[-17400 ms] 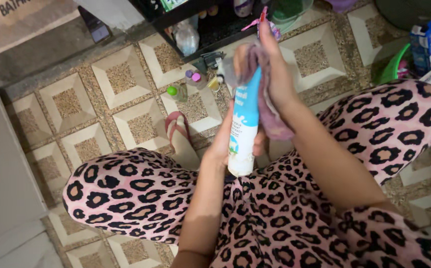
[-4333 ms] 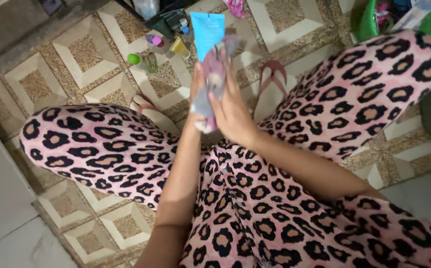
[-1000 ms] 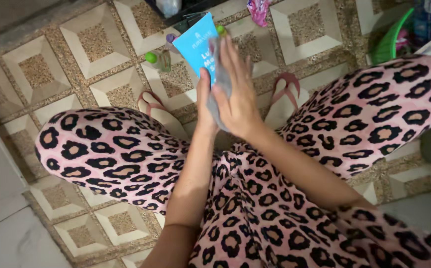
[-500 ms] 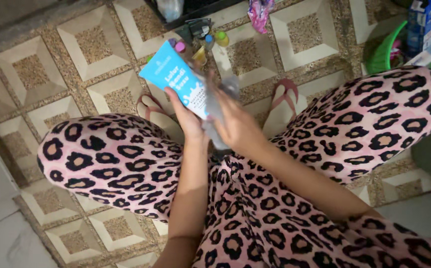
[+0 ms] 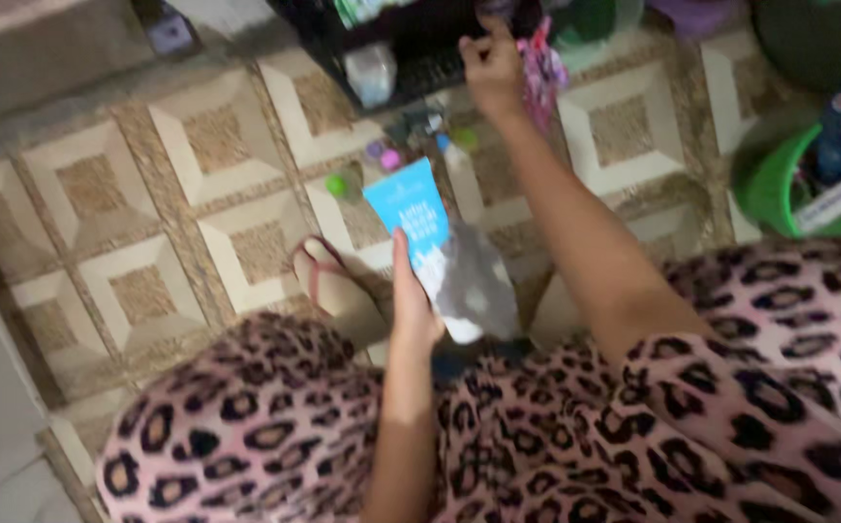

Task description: The person wipes several bottles and packets using a cloth after removing them from a shelf, then returns the items to the shelf.

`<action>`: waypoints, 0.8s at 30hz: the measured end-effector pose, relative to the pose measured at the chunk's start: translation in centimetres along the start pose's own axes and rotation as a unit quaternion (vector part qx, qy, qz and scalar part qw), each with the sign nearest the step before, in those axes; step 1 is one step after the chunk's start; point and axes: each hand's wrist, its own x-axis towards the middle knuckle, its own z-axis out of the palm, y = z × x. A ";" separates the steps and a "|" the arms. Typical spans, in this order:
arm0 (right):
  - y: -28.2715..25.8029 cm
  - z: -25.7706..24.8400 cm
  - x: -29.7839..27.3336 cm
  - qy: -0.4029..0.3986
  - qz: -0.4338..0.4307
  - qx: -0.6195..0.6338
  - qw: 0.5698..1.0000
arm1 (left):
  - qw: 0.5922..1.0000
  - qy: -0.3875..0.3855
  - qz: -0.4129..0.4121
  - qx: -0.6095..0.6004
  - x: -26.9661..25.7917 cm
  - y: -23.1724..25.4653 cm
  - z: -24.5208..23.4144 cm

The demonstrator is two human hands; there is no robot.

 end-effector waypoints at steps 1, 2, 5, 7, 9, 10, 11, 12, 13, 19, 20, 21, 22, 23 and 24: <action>1.6 2.5 1.7 0.019 -0.017 -0.031 0.999 | 1.000 0.014 -0.003 -0.016 -0.4 -0.1 0.1; 2.8 4.5 2.6 0.023 -0.048 -0.064 0.997 | 0.999 0.027 -0.017 -0.022 -0.8 0.0 0.1; 4.7 8.4 5.2 0.044 -0.134 -0.166 0.976 | 0.999 0.025 -0.014 -0.034 -1.5 0.0 -0.1; 5.4 10.1 6.4 0.060 -0.186 -0.237 0.952 | 0.999 0.042 0.001 -0.023 -1.4 -0.1 -0.6; 5.5 11.6 6.6 0.121 -0.192 -0.241 0.944 | 0.998 0.057 0.010 -0.027 -1.1 -0.1 -1.1; 5.5 11.9 6.7 0.150 -0.194 -0.244 0.938 | 0.997 0.061 0.014 -0.036 -0.9 -0.1 -1.2; 5.5 11.9 6.8 0.139 -0.208 -0.257 0.933 | 0.997 0.066 0.017 -0.047 -0.7 0.0 -1.2; 5.6 11.7 6.6 0.129 -0.222 -0.270 0.928 | 0.996 0.067 0.020 -0.049 -0.4 0.3 -1.1; 5.9 11.1 5.8 0.115 -0.235 -0.284 0.922 | 0.996 0.072 0.021 -0.053 -0.3 0.5 -0.9; 4.4 8.4 4.2 0.028 -0.201 -0.050 0.978 | 0.996 0.067 0.024 -0.047 -0.6 0.6 0.8; 4.0 8.0 4.6 0.022 -0.241 -0.118 0.963 | 0.997 0.062 0.018 -0.047 -0.6 0.4 0.9; 3.4 8.0 5.2 0.017 -0.282 -0.183 0.942 | 0.996 0.062 0.018 -0.056 -0.6 0.3 1.1; 2.8 8.2 5.9 0.014 -0.321 -0.248 0.914 | 0.996 0.062 0.019 -0.066 -0.8 0.0 1.2; 2.3 8.2 5.6 -0.037 -0.278 -0.239 0.930 | 0.994 0.068 0.018 -0.079 -1.0 -0.2 1.2; 1.9 8.4 5.4 -0.089 -0.233 -0.229 0.941 | 0.994 0.070 0.022 -0.076 -0.9 -0.2 1.1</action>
